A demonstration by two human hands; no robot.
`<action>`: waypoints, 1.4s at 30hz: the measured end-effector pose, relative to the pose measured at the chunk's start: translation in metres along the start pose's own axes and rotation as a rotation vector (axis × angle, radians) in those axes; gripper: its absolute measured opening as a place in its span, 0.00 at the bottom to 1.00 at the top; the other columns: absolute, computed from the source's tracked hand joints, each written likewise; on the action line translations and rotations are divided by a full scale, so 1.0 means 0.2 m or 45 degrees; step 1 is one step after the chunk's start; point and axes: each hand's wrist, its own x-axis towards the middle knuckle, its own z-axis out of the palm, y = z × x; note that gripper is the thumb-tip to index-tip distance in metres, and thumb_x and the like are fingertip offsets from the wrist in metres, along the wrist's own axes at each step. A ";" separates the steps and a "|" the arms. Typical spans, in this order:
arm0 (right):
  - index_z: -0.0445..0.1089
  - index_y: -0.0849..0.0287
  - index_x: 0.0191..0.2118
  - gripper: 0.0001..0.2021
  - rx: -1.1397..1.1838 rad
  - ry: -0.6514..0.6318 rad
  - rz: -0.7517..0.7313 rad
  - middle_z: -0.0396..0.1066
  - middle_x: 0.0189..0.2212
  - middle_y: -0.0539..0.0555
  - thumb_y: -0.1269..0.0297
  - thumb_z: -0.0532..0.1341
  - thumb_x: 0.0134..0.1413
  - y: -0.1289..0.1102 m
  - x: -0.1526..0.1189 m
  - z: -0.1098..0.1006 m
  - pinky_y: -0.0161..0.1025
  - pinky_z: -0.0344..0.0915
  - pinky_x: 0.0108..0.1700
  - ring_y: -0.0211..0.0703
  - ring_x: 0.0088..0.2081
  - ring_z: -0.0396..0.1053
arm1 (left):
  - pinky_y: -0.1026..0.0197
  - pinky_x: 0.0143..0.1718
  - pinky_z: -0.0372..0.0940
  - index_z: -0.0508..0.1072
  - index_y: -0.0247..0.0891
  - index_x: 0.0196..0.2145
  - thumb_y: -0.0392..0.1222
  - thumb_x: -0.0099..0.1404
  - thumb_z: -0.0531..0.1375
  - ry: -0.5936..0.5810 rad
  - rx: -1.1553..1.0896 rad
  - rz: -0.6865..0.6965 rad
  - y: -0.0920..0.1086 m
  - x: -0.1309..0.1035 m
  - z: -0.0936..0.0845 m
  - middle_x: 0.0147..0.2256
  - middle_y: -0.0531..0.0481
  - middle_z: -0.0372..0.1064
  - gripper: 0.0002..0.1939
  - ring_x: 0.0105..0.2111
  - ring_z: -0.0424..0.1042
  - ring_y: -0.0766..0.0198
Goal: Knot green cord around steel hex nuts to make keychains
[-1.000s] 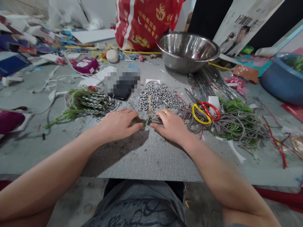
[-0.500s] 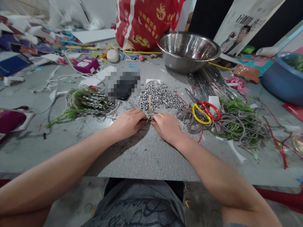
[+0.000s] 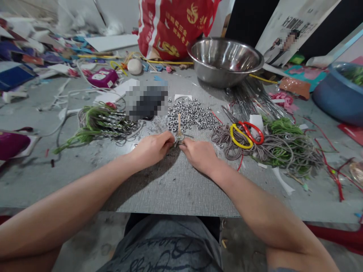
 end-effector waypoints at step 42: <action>0.66 0.58 0.37 0.14 0.031 -0.218 0.034 0.72 0.26 0.54 0.58 0.46 0.61 0.02 -0.02 -0.09 0.36 0.45 0.26 0.41 0.27 0.67 | 0.63 0.25 0.57 0.69 0.41 0.38 0.45 0.64 0.50 -0.191 0.102 -0.068 0.01 -0.03 -0.05 0.28 0.49 0.72 0.11 0.31 0.72 0.59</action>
